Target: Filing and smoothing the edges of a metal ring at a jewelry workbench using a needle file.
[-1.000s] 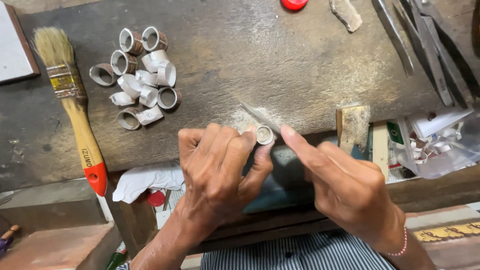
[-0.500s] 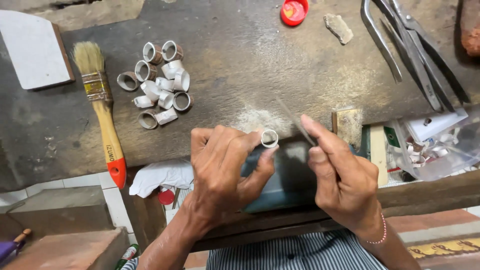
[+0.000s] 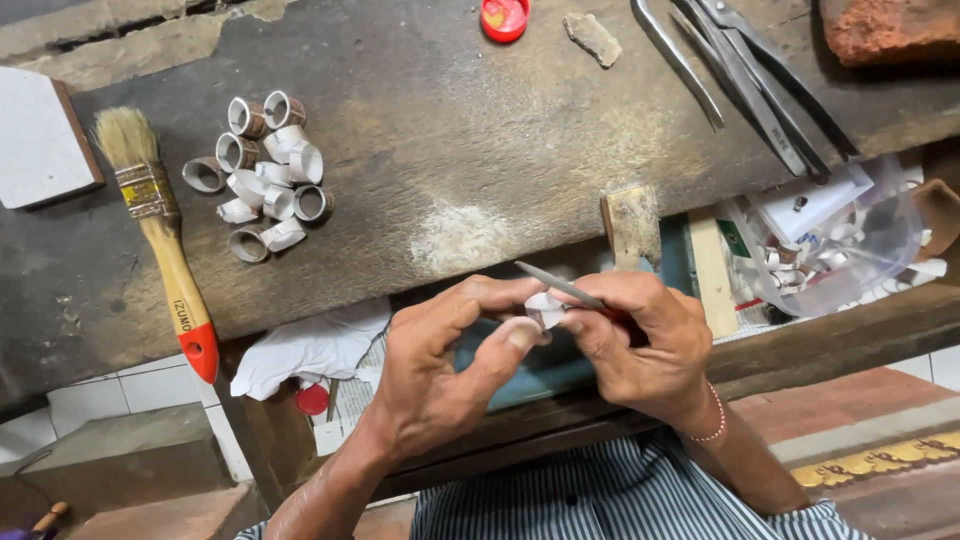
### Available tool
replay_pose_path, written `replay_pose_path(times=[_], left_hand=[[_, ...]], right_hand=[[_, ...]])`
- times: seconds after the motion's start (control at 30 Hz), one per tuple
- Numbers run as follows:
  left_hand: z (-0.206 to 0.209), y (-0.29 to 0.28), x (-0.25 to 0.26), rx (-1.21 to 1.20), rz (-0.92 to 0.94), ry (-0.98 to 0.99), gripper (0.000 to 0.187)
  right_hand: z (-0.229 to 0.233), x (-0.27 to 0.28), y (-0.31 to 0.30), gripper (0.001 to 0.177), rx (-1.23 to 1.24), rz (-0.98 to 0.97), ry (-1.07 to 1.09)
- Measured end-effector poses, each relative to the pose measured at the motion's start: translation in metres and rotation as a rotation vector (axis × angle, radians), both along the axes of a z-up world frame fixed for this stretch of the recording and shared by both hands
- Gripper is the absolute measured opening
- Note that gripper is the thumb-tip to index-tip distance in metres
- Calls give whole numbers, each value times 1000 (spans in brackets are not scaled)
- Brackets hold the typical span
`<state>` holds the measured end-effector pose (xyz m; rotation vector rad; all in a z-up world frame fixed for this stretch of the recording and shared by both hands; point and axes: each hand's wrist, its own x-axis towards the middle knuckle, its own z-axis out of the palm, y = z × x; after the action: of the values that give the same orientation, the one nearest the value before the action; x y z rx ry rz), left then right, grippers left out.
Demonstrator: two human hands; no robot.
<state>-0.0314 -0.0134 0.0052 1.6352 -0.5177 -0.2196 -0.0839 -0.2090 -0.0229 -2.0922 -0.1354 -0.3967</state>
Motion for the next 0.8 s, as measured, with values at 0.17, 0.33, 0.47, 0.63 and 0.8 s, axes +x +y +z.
replay_pose_path(times=[0.17, 0.33, 0.47, 0.63, 0.8], left_hand=[[2, -1, -3, -49, 58, 111, 25], [-2, -3, -6, -67, 19, 161, 24], [1, -4, -10, -170, -101, 264, 39], [-10, 0, -8, -228, -112, 164, 39], [-22, -2, -14, -317, -49, 131, 30]], right_hand=[[-4, 1, 2, 15, -12, 131, -109], [-4, -1, 3, 13, -116, 133, -176], [-12, -8, -1, 12, -197, 81, -202], [-12, -7, 0, 13, -239, 100, -219], [-9, -10, 3, 12, -193, 66, -179]])
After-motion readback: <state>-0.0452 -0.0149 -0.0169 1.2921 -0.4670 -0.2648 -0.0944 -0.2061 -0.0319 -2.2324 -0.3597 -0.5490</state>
